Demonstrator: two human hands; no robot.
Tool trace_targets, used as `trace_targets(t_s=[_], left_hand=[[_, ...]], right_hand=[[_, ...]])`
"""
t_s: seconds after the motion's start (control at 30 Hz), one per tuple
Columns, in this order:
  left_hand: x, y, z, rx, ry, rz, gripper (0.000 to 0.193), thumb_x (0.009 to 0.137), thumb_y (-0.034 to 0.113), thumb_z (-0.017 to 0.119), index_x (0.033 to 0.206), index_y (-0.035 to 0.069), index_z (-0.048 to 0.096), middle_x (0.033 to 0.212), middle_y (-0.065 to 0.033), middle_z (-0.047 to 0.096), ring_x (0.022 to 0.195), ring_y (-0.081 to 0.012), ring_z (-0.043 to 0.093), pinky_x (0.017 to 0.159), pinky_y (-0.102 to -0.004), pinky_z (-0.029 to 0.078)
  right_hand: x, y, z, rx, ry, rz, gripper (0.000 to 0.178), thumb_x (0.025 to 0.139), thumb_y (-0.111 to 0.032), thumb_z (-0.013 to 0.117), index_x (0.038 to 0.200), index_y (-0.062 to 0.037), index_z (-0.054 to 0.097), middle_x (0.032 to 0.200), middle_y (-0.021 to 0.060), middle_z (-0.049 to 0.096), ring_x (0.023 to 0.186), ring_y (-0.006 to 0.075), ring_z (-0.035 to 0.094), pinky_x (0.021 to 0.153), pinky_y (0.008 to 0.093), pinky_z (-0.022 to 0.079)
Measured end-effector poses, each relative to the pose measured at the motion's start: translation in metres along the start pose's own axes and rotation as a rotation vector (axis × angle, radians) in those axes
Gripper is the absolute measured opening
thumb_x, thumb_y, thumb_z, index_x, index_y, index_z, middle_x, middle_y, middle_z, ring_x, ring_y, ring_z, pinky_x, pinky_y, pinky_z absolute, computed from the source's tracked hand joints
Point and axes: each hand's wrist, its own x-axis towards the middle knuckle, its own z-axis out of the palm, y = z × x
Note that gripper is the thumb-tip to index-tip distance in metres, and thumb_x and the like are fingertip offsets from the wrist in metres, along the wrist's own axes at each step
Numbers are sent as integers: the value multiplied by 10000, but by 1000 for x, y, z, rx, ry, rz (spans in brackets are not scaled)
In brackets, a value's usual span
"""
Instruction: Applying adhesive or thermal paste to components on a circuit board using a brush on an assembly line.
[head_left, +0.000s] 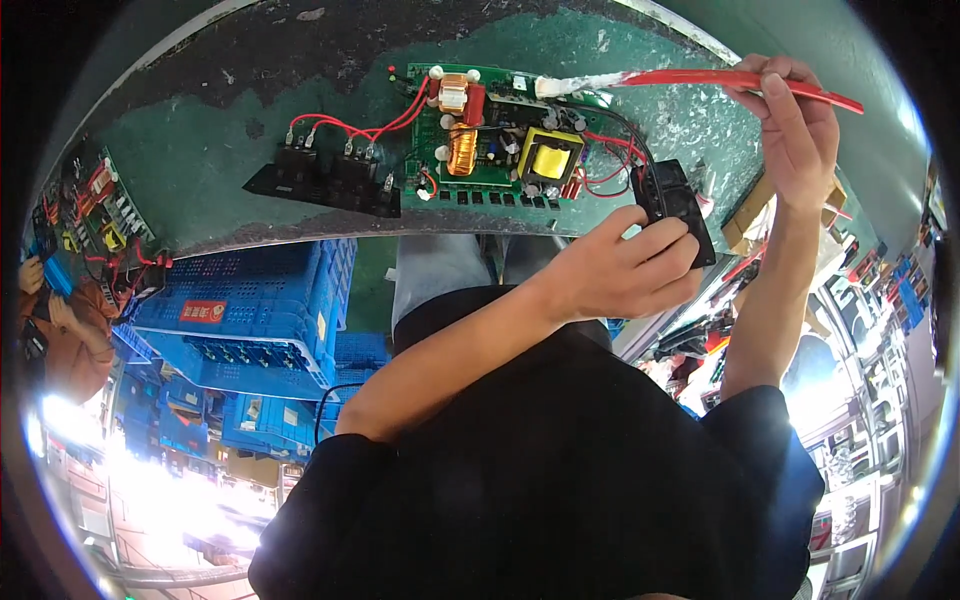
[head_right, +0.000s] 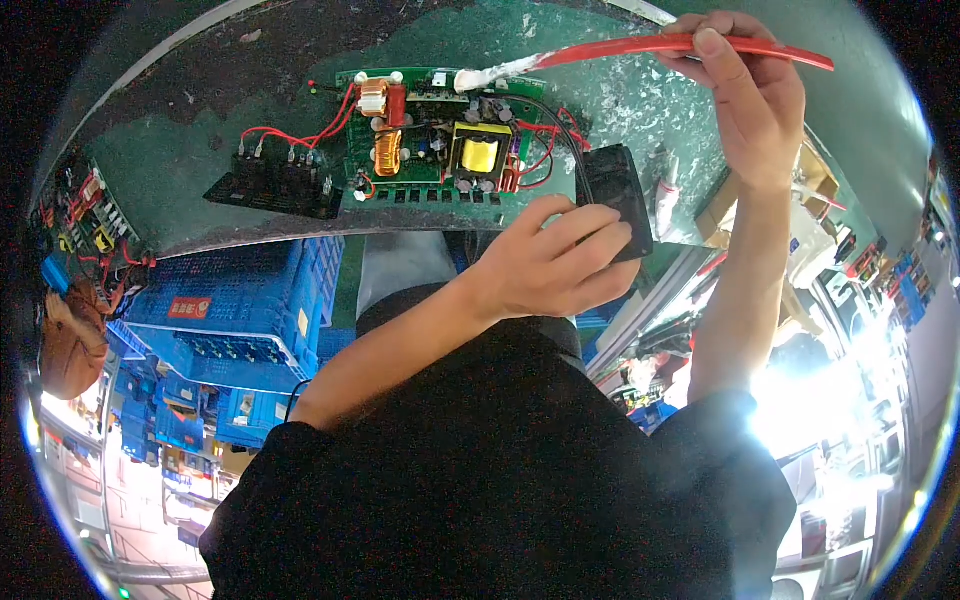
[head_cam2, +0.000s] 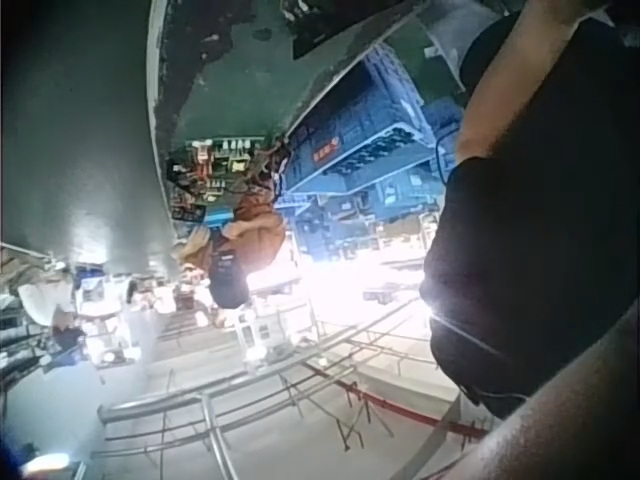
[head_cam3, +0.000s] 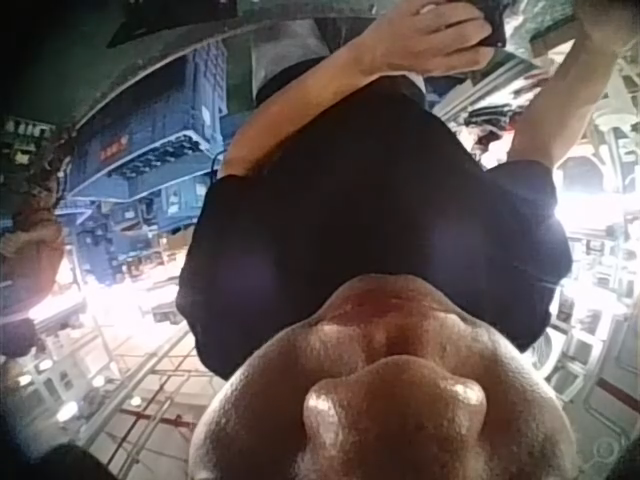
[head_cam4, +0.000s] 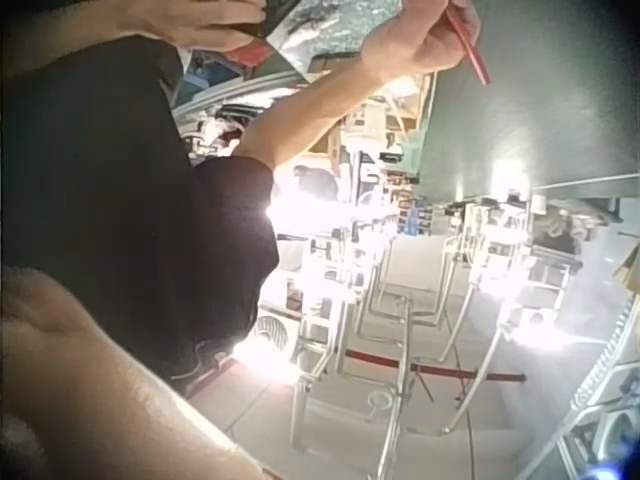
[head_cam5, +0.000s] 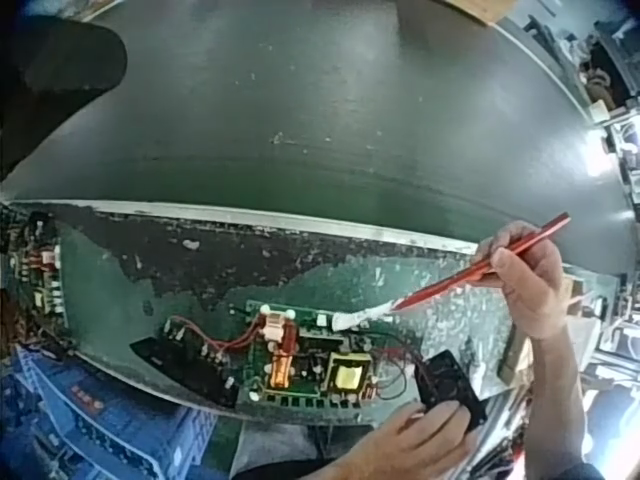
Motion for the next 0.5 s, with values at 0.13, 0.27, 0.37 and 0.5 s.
trace_targets(t_s=[0.13, 0.27, 0.37, 0.5], left_hand=[[0, -1, -1, 7, -7, 11, 160, 754, 175, 629, 901, 189, 570, 989, 9, 514, 1028, -157, 509, 789, -331, 433], [-1, 0, 0, -1, 0, 3, 159, 755, 177, 629, 901, 189, 567, 989, 9, 514, 1027, -158, 510, 792, -331, 433], [-1, 0, -1, 4, -7, 3, 159, 754, 179, 629, 900, 189, 565, 989, 8, 514, 1029, -158, 509, 791, -332, 433], [1, 0, 1, -8, 2, 9, 170, 746, 168, 643, 898, 197, 573, 1003, 3, 533, 1008, -163, 530, 775, -328, 436]], right_hand=[[2, -3, -7, 12, 6, -12, 197, 952, -46, 452, 1101, 71, 507, 1111, 209, 567, 1019, 246, 608, 911, 372, 528], [3, -3, 10, 23, 20, -55, 197, 956, -57, 455, 1098, 68, 512, 1091, 204, 576, 996, 246, 618, 904, 366, 531], [1, -1, 15, 2, 62, -34, 195, 958, -68, 463, 1085, 69, 518, 1079, 205, 584, 969, 246, 629, 888, 358, 535], [-3, -6, 13, -35, 166, -35, 189, 952, -88, 499, 1057, 63, 544, 963, 165, 629, 853, 207, 653, 800, 322, 555]])
